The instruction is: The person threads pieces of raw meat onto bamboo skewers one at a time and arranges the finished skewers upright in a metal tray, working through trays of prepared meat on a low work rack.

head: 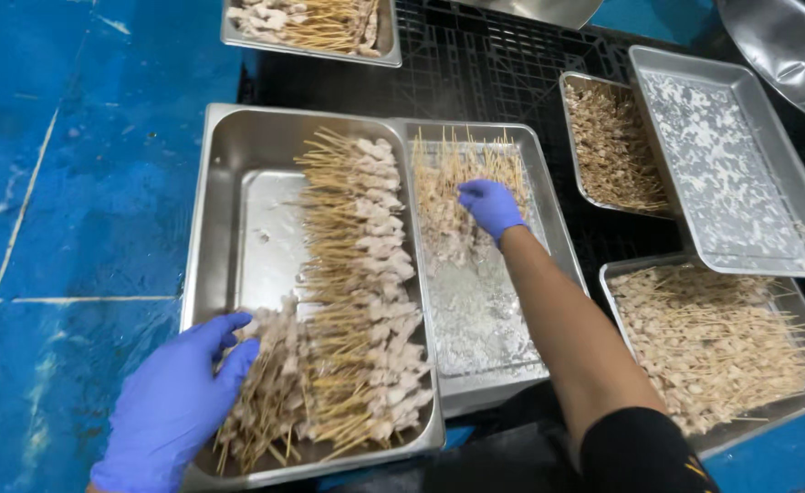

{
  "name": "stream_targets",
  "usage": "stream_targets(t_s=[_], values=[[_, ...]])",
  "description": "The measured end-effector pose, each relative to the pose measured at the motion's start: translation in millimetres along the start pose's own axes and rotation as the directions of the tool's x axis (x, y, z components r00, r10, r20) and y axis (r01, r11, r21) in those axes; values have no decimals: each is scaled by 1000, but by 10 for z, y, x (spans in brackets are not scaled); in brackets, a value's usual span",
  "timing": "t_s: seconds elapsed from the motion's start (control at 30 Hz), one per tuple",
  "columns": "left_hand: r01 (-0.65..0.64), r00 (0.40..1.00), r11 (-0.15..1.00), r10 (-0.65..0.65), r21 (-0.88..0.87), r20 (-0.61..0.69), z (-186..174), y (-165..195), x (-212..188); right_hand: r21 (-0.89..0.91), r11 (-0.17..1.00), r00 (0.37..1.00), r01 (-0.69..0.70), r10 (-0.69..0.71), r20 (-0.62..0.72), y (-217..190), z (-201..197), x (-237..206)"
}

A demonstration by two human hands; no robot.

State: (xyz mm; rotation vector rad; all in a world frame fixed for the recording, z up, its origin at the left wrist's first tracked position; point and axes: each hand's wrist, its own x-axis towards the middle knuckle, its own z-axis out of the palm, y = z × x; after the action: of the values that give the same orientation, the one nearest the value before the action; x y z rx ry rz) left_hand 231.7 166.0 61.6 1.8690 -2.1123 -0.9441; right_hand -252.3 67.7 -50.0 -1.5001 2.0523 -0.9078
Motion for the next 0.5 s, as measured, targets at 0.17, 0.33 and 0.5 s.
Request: stream_targets(t_s=[0.17, 0.33, 0.5], values=[[140, 987, 989, -143, 47, 70, 45, 145, 219, -93, 990, 995, -104, 104, -2, 145, 380, 313], [115, 993, 993, -115, 23, -7, 122, 186, 301, -299, 940, 986, -167, 165, -30, -69, 712, 532], [115, 992, 993, -117, -40, -39, 108, 129, 311, -222, 941, 964, -254, 227, -141, -62, 939, 682]])
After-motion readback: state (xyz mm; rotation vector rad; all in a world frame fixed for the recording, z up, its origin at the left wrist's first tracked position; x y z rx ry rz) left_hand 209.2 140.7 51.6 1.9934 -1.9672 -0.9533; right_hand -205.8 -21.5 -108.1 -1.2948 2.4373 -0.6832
